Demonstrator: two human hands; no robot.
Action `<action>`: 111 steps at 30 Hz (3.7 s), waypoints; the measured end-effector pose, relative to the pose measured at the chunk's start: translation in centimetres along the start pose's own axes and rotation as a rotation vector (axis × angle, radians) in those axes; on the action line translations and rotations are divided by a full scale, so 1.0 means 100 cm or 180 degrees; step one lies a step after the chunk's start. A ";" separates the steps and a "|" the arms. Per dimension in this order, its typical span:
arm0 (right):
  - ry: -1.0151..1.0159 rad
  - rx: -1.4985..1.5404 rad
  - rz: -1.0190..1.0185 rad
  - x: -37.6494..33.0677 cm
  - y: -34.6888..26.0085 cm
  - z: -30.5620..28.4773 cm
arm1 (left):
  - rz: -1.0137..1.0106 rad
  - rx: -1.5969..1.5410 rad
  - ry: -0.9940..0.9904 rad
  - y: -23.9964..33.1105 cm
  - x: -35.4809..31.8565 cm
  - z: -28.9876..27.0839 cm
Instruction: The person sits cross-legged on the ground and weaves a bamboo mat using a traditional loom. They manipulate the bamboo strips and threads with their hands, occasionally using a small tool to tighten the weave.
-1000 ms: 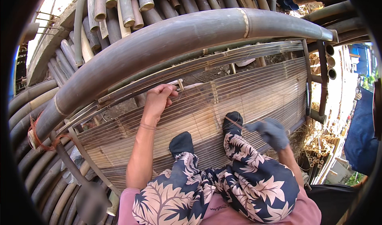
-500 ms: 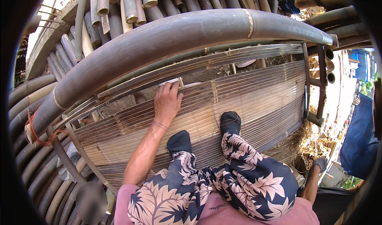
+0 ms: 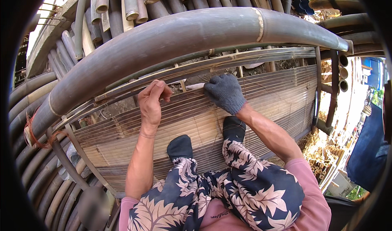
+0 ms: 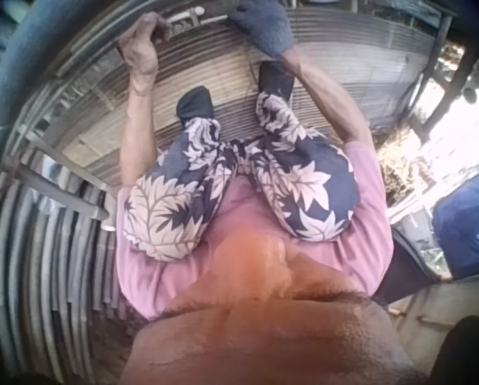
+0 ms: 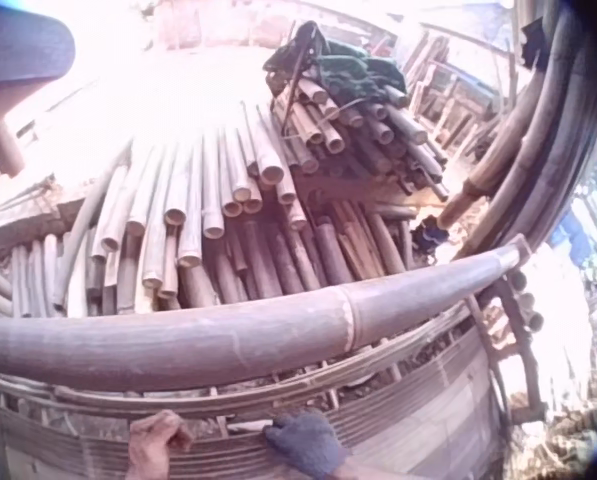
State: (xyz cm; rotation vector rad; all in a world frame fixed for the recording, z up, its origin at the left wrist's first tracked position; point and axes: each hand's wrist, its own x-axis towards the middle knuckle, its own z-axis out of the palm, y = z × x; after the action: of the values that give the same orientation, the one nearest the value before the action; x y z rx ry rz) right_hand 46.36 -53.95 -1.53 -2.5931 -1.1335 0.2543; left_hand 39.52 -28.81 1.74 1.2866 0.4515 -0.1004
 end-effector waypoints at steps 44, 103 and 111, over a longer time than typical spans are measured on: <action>-0.1734 0.1704 0.1361 0.014 -0.095 -0.034 | -0.0556 0.3786 -0.0749 -0.062 0.011 0.005; -0.0293 0.2449 0.2993 0.081 -0.142 -0.120 | 0.0499 0.4240 0.1337 0.080 -0.104 -0.385; -0.0804 0.0116 0.0387 0.145 -0.268 0.009 | 0.0162 0.4733 0.0839 -0.019 -0.084 -0.426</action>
State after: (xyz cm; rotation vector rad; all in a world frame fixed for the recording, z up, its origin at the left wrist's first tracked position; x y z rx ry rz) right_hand 37.50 -25.86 6.06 -2.6559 -1.0380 0.6390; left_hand 19.87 9.20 -5.59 2.7922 0.5765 -0.2472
